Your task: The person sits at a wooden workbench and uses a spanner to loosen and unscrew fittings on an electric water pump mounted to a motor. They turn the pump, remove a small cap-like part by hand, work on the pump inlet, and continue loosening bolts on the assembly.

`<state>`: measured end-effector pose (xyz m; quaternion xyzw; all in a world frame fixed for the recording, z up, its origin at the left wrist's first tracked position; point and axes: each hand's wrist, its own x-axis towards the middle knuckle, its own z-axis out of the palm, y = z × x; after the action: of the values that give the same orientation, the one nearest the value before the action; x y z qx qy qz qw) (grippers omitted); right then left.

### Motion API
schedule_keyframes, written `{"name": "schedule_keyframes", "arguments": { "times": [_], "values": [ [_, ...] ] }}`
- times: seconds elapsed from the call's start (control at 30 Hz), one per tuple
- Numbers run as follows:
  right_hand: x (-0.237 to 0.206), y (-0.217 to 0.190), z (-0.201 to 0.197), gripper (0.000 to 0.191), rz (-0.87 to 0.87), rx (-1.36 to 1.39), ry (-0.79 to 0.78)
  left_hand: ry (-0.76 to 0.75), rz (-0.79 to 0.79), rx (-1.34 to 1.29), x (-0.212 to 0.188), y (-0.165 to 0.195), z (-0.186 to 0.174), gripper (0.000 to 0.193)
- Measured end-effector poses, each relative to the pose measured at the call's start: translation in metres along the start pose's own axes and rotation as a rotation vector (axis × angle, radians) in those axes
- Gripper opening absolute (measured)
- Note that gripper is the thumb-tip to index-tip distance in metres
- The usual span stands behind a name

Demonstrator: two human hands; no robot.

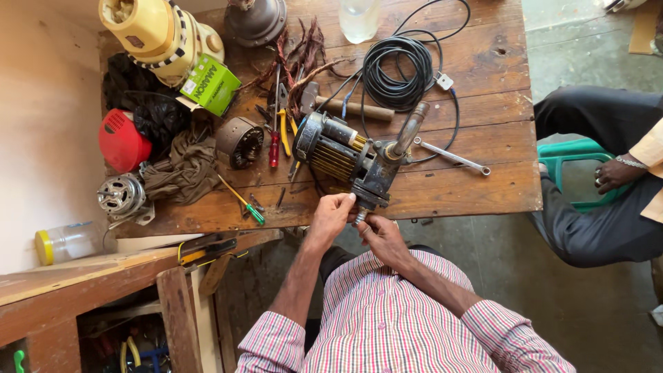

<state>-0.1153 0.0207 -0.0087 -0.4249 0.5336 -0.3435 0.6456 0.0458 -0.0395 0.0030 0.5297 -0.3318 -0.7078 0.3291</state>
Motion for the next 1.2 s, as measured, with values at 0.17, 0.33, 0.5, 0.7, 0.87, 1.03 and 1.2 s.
{"name": "schedule_keyframes", "arguments": {
  "times": [0.17,0.33,0.5,0.7,0.87,1.03,1.2],
  "values": [
    [0.001,-0.001,-0.001,0.038,-0.001,0.005,-0.005,0.073,0.097,0.146,0.002,-0.008,-0.008,0.025],
    [0.001,0.0,-0.003,0.037,0.007,-0.001,-0.025,0.037,0.147,0.254,0.005,-0.006,-0.012,0.031],
    [0.001,-0.003,-0.002,0.035,0.018,-0.008,-0.036,0.02,-0.016,0.038,0.006,-0.002,-0.011,0.032],
    [0.002,-0.003,-0.004,0.032,0.002,-0.017,-0.046,0.087,0.198,0.326,0.005,0.003,-0.012,0.028],
    [0.002,0.001,-0.005,0.031,-0.028,-0.059,-0.043,0.094,0.072,0.339,-0.002,0.009,-0.009,0.027],
    [0.003,0.004,-0.007,0.032,-0.012,-0.062,-0.056,0.144,0.197,0.425,-0.005,0.009,-0.002,0.028],
    [0.003,0.005,-0.008,0.035,0.011,-0.072,-0.066,0.309,0.191,0.718,-0.006,0.018,0.003,0.027]
  ]
}}
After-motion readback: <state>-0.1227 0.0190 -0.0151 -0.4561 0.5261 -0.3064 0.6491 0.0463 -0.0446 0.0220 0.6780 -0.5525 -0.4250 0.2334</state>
